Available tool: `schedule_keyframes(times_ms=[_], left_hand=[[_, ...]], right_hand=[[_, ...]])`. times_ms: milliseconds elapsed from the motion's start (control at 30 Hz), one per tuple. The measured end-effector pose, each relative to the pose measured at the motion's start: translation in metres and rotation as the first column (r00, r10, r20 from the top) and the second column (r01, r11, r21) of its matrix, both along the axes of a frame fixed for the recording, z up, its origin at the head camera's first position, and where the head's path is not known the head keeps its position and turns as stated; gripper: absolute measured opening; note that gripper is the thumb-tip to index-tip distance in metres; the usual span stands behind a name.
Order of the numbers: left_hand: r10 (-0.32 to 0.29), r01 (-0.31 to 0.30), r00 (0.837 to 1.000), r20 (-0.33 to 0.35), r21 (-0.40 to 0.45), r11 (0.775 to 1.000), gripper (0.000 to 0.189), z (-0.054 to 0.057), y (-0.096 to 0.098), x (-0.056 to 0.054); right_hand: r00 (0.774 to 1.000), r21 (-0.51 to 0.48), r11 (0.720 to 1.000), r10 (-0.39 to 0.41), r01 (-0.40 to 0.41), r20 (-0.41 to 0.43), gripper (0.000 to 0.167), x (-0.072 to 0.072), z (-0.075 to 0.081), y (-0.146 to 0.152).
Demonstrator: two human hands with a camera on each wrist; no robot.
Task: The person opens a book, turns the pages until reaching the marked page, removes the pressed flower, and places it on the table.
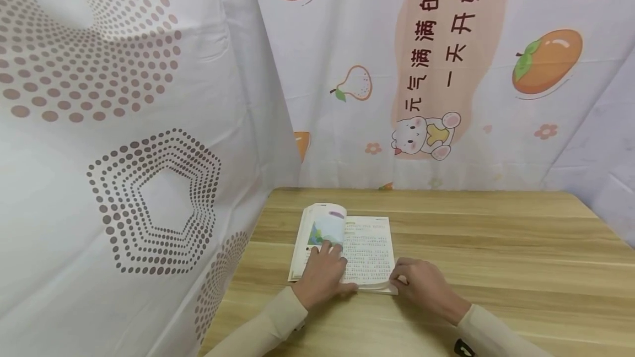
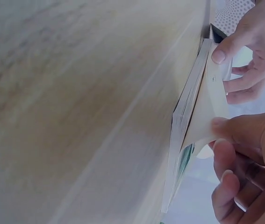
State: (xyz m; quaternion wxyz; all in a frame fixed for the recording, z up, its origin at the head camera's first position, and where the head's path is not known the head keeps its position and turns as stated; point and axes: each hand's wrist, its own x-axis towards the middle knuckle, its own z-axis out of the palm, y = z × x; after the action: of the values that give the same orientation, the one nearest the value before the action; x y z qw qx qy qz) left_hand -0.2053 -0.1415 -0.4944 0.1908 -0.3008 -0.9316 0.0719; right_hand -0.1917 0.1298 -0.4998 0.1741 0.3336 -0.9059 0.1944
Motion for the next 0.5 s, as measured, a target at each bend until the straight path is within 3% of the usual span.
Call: schedule_keyframes(times_ms=[100, 300, 367, 433, 500], left_hand=[[0.001, -0.001, 1.0, -0.007, 0.006, 1.0, 0.058, 0.0, 0.0004, -0.0002], [-0.019, 0.021, 0.999, -0.046, 0.048, 0.999, 0.044, -0.0003, 0.0012, 0.0013], [-0.018, 0.022, 0.998, -0.061, 0.062, 0.998, 0.035, -0.0009, 0.0018, 0.0011], [-0.001, 0.006, 0.997, -0.081, 0.063, 0.998, 0.025, -0.0018, 0.002, 0.0006], [0.02, -0.013, 0.993, -0.116, 0.063, 0.998, 0.021, -0.0025, 0.0017, -0.0005]], right_hand=[[1.0, -0.019, 1.0, -0.001, 0.001, 0.001, 0.02, 0.0013, 0.0021, 0.0009], [0.994, -0.064, 0.994, -0.079, 0.084, 0.071, 0.065, 0.0018, 0.0017, 0.0036], [0.99, -0.069, 0.992, -0.097, 0.104, 0.101, 0.072, 0.0019, 0.0005, 0.0045], [0.989, -0.062, 0.992, -0.099, 0.106, 0.11, 0.071, 0.0021, -0.0007, 0.0052], [0.993, -0.044, 0.995, -0.081, 0.085, 0.09, 0.059, 0.0024, -0.0015, 0.0063]])
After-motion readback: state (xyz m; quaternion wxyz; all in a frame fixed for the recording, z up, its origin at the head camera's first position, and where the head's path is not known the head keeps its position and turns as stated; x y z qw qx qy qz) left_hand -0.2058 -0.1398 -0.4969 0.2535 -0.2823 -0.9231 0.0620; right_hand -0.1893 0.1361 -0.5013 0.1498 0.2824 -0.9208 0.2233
